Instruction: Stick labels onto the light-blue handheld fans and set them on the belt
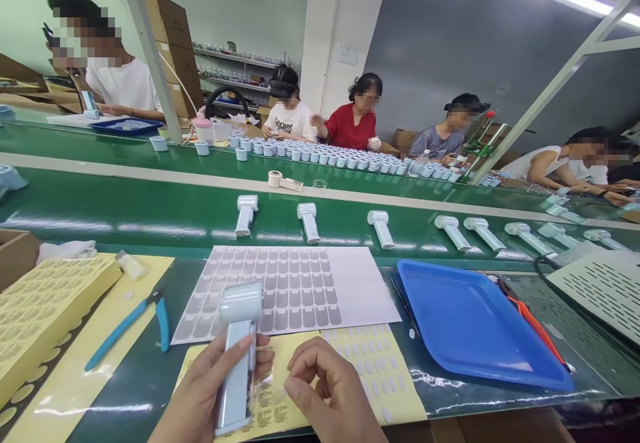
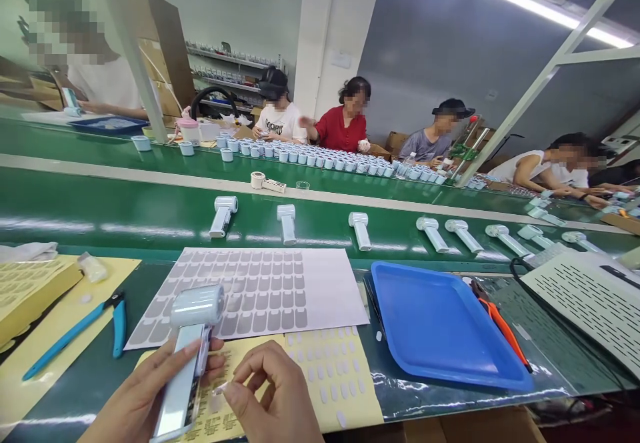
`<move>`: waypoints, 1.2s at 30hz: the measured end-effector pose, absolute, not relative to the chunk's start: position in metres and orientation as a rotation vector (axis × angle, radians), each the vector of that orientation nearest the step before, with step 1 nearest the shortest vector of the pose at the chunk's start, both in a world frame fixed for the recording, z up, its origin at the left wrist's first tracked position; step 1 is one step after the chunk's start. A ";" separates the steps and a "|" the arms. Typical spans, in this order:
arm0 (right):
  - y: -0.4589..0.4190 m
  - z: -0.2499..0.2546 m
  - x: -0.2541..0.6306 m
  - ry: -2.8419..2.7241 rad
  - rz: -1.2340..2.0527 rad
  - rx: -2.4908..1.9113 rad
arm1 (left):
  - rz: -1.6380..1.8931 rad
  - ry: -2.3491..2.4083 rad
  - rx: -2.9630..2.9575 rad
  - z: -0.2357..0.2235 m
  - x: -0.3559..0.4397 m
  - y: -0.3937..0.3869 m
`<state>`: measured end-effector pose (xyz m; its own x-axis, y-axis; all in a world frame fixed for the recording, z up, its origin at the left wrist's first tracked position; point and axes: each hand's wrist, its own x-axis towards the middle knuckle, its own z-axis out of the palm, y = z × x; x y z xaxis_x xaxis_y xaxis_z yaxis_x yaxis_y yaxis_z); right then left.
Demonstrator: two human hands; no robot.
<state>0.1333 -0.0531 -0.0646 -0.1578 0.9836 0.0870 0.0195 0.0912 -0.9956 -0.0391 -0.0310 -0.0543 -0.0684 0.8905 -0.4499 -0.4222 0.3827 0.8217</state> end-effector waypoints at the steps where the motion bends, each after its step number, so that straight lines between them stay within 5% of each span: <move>1: -0.053 -0.059 0.131 -1.383 1.269 -1.054 | 1.137 1.171 0.484 -0.053 -0.038 -0.031; 17: -0.038 -0.021 0.105 -1.535 1.235 -1.165 | 1.303 1.097 0.311 -0.042 -0.030 -0.023; 26: -0.037 -0.031 0.103 -1.643 1.089 -1.110 | 1.157 1.032 0.404 -0.032 -0.035 -0.026; 36: -0.011 -0.047 0.110 -1.269 1.309 -0.945 | 1.100 1.026 0.636 -0.032 -0.044 -0.017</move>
